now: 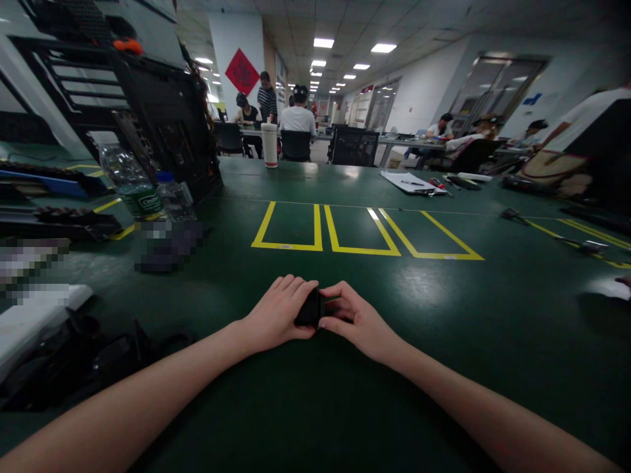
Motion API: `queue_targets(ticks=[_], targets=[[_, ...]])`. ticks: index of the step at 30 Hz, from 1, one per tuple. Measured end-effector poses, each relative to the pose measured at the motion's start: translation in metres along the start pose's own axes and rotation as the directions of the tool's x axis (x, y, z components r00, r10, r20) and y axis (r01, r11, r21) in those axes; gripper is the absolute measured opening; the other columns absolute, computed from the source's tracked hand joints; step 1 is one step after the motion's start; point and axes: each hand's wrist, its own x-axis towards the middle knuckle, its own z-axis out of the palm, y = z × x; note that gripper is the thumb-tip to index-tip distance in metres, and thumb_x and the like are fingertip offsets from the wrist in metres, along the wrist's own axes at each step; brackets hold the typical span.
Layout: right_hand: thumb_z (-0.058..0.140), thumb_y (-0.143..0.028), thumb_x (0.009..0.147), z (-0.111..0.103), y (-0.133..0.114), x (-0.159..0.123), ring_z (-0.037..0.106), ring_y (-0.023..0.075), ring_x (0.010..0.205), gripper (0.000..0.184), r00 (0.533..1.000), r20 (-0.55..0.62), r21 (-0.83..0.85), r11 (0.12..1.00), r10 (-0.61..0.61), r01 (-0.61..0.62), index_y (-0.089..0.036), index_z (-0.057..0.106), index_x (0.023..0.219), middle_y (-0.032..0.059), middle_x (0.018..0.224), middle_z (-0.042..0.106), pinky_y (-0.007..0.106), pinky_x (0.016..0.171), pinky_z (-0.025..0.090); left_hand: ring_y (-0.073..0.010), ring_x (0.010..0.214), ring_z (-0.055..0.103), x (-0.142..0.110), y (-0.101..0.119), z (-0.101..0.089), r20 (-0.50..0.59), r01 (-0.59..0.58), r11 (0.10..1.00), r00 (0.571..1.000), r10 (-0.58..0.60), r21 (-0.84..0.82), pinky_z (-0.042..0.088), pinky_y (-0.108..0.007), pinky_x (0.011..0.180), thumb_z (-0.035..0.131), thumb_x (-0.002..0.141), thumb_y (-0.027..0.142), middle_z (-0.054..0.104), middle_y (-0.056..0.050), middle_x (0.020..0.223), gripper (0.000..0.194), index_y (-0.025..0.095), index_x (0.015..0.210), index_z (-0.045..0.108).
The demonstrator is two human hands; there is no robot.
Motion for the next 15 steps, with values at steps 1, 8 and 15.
queue_targets(ticks=[1, 8, 15], targets=[[0.057, -0.021, 0.074, 0.0002, 0.0002, -0.0005, 0.053, 0.0165, 0.096, 0.031, 1.0, -0.007, -0.024, 1.0, -0.018, 0.018, -0.023, 0.043, 0.102, 0.0024, 0.106, 0.049, 0.035, 0.081, 0.047, -0.0218, 0.09, 0.045, 0.0, -0.0001, 0.0001, 0.002, -0.001, 1.0, 1.0, 0.001, 0.005, 0.037, -0.035, 0.077, 0.063, 0.066, 0.033, 0.05, -0.007, 0.103, 0.061, 0.016, 0.117, 0.034], [0.05, -0.024, 0.08, 0.0022, 0.0016, -0.0011, 0.056, 0.0148, 0.091, 0.021, 1.0, 0.004, 0.025, 0.999, -0.025, 0.025, -0.023, 0.043, 0.099, 0.0015, 0.098, 0.053, 0.034, 0.079, 0.048, -0.0221, 0.09, 0.045, -0.0001, 0.0007, -0.0006, 0.002, -0.007, 1.0, 1.0, 0.007, 0.019, 0.037, -0.035, 0.077, 0.063, 0.066, 0.033, 0.05, -0.008, 0.103, 0.061, 0.014, 0.117, 0.034], [0.053, -0.02, 0.077, 0.0015, 0.0033, 0.0023, 0.054, 0.0159, 0.096, 0.029, 1.0, -0.02, 0.068, 0.998, 0.016, -0.015, -0.023, 0.043, 0.104, 0.0029, 0.107, 0.051, 0.035, 0.082, 0.048, -0.0223, 0.09, 0.046, -0.0001, 0.0003, -0.0019, 0.009, -0.006, 1.0, 1.0, 0.006, 0.016, 0.037, -0.035, 0.077, 0.062, 0.068, 0.035, 0.05, -0.008, 0.104, 0.06, 0.016, 0.117, 0.034]])
